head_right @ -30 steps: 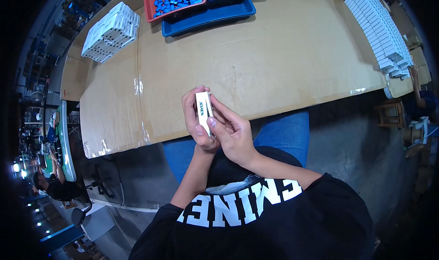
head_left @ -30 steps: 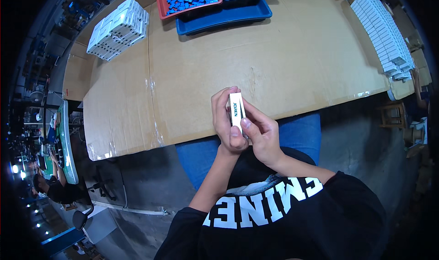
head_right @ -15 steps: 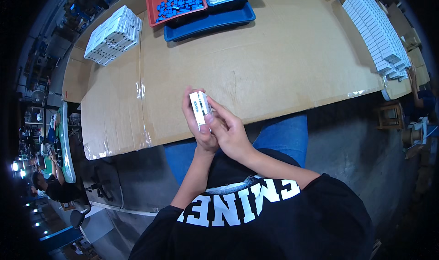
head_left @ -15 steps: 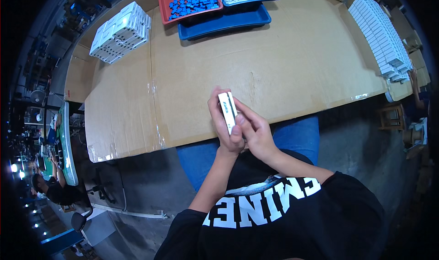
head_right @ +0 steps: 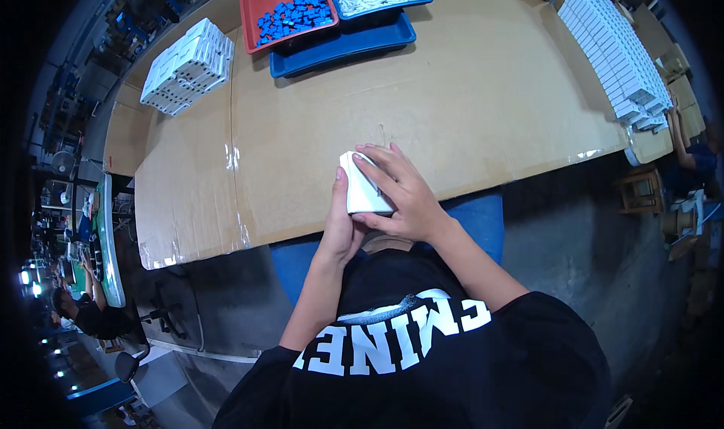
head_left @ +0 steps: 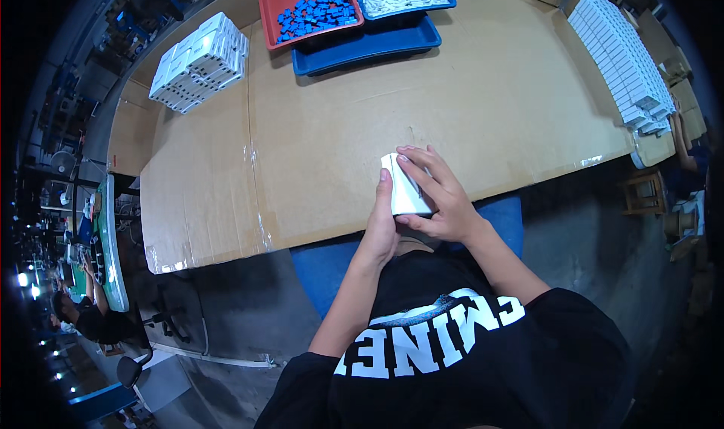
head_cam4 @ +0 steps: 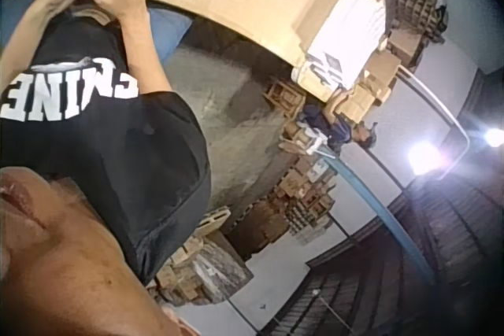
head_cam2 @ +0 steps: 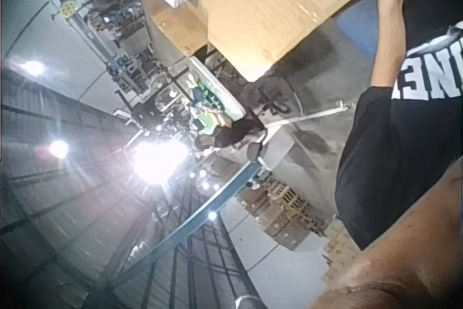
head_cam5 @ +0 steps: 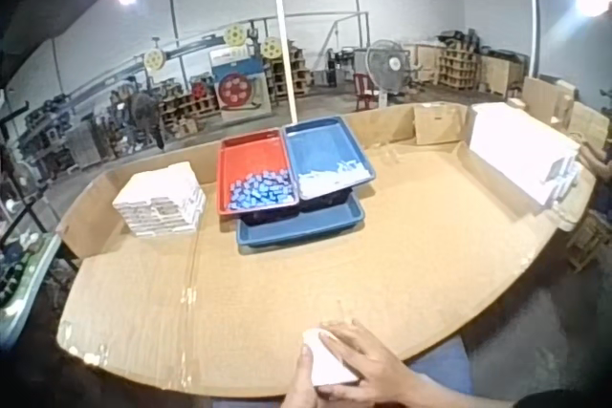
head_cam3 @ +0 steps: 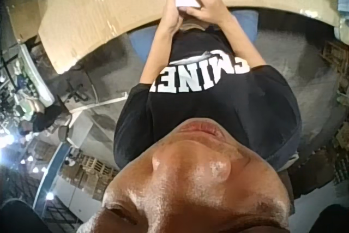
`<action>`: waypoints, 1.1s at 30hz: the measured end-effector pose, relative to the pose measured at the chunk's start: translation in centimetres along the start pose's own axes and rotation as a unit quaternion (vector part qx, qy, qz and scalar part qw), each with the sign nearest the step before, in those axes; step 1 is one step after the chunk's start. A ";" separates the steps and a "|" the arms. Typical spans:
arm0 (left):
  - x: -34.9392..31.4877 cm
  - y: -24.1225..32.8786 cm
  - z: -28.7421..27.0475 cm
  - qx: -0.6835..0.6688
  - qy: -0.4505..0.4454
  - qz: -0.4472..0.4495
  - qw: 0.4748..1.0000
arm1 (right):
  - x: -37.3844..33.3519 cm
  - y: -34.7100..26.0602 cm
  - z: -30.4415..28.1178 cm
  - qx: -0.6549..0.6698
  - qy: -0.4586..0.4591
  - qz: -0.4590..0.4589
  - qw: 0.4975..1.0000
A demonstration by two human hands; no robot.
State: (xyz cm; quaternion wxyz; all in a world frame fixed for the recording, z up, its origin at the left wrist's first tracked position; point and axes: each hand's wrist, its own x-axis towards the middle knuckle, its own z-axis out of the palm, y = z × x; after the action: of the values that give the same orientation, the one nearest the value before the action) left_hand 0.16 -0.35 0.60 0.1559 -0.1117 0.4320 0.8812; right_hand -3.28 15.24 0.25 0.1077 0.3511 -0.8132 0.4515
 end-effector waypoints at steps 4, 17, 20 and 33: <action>-0.6 0.5 1.2 -0.010 -0.017 -0.025 0.999 | 0.1 1.0 0.1 -0.013 0.047 -0.061 0.997; -0.8 -0.1 0.3 0.010 -0.052 -0.036 0.998 | -0.3 0.9 0.8 0.024 0.109 -0.104 0.988; -1.0 -0.1 0.3 -0.015 -0.047 -0.040 0.998 | -0.2 0.2 1.3 0.110 0.125 -0.008 0.986; 0.2 -1.8 -2.1 0.177 0.089 0.189 0.962 | -1.6 -1.6 1.6 0.257 -0.018 0.113 0.960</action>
State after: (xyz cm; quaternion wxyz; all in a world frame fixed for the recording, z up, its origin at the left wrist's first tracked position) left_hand 0.78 -0.93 -2.01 -0.0349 -0.0769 0.6061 0.7909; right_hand -0.86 14.19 -0.38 -0.0523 0.2807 -0.7058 0.6483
